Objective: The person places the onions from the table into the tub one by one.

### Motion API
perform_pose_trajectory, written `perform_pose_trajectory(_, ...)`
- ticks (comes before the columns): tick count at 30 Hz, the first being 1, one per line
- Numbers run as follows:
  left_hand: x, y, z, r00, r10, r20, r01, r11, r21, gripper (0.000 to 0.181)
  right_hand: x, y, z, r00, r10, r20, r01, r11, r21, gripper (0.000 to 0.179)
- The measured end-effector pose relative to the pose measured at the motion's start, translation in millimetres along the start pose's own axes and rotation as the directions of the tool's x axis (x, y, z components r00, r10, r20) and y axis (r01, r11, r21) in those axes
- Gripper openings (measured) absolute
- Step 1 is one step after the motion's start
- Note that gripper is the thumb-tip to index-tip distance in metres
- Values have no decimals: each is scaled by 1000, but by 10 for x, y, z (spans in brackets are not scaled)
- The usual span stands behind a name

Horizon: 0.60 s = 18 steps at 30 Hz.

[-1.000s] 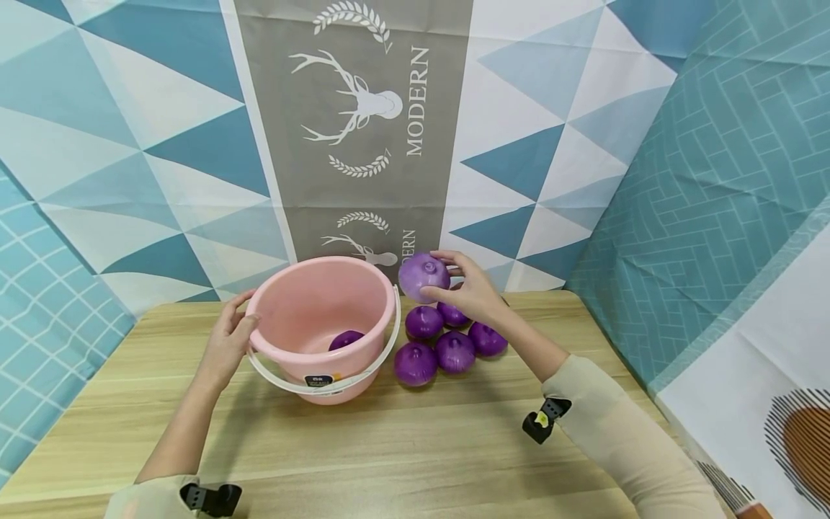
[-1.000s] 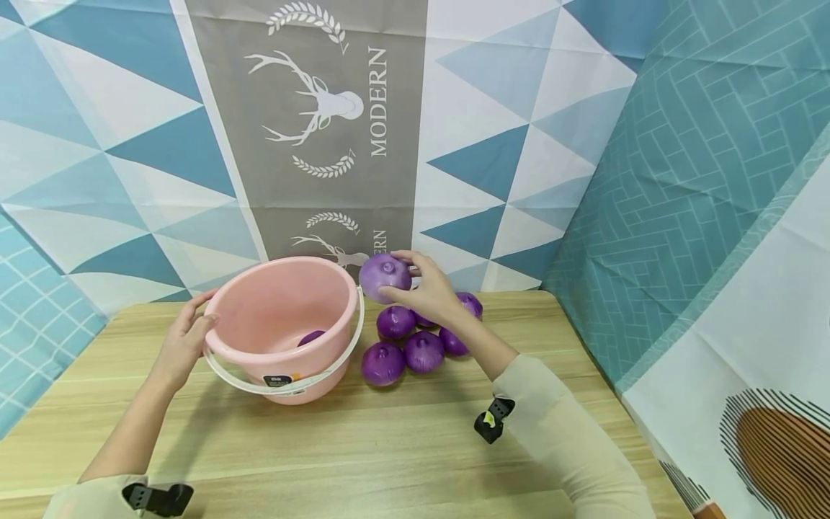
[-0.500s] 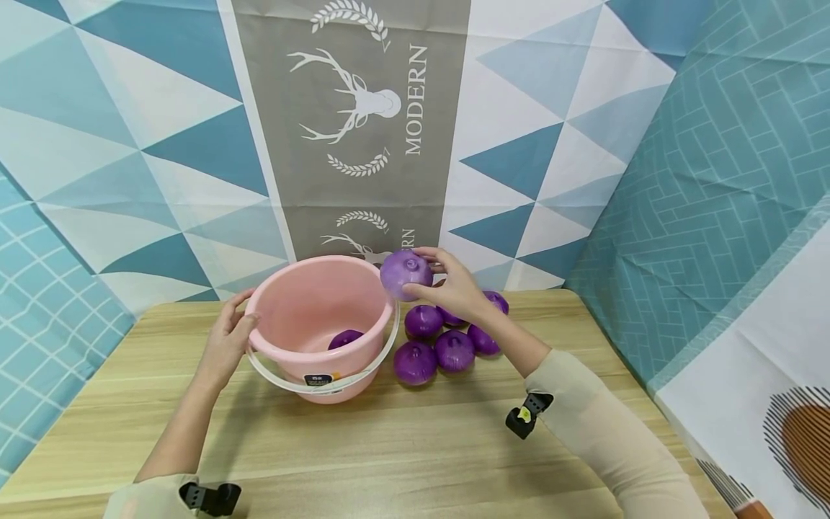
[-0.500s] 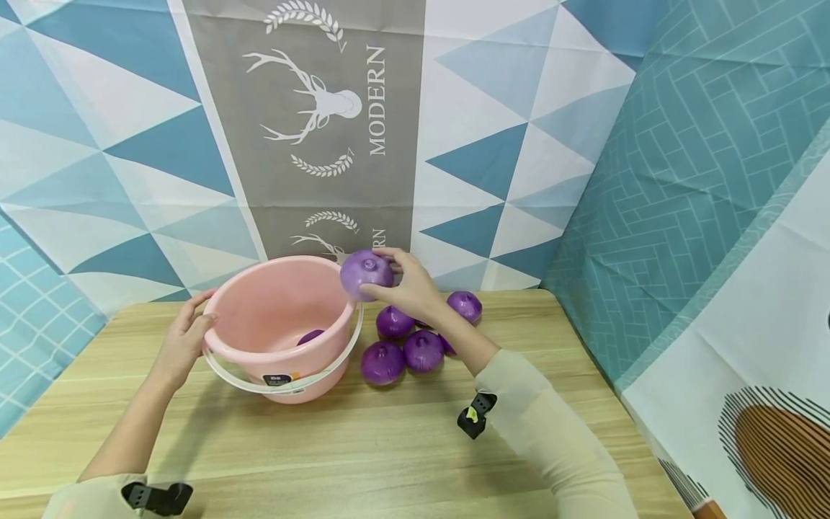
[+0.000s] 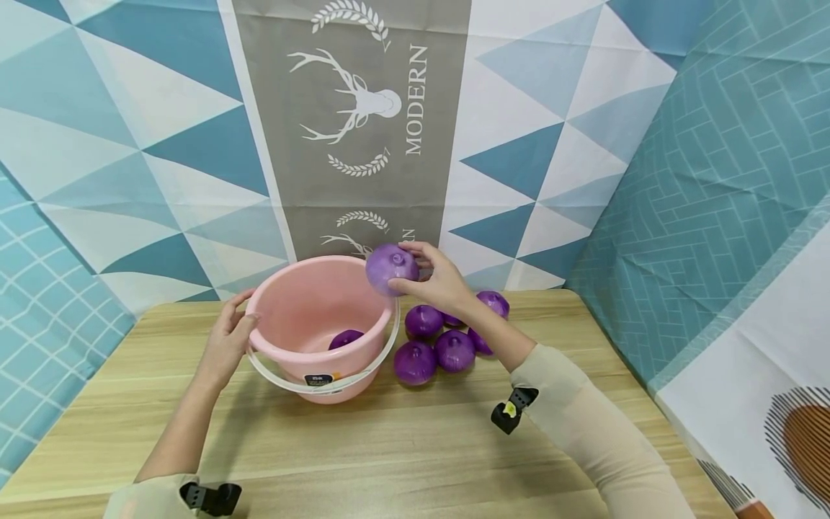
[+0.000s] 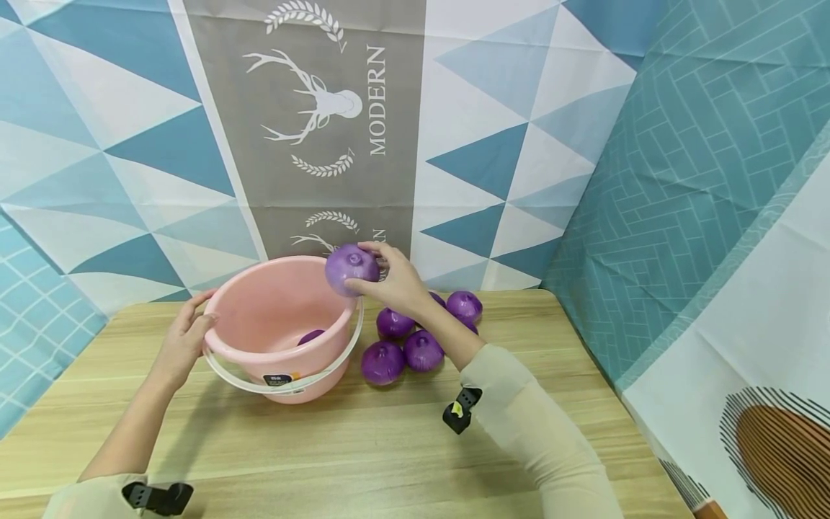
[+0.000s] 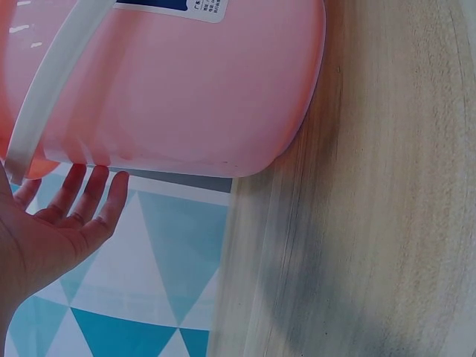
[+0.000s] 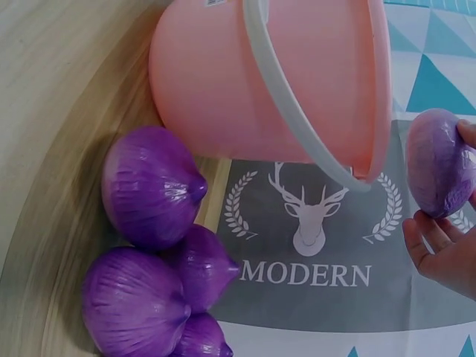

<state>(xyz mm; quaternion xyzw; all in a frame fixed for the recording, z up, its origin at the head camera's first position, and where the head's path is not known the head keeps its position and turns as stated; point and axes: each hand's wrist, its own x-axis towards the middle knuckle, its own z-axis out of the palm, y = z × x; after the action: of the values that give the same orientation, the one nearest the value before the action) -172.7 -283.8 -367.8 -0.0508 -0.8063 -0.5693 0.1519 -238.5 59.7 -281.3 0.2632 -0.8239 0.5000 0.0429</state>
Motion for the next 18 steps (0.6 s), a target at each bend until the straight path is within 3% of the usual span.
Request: perform_pose_trajectory(18,-4,15,11,1000,-7,-9,7,1000,10,48,113,-72,211,1000,5,15,-5,1000,-8,61)
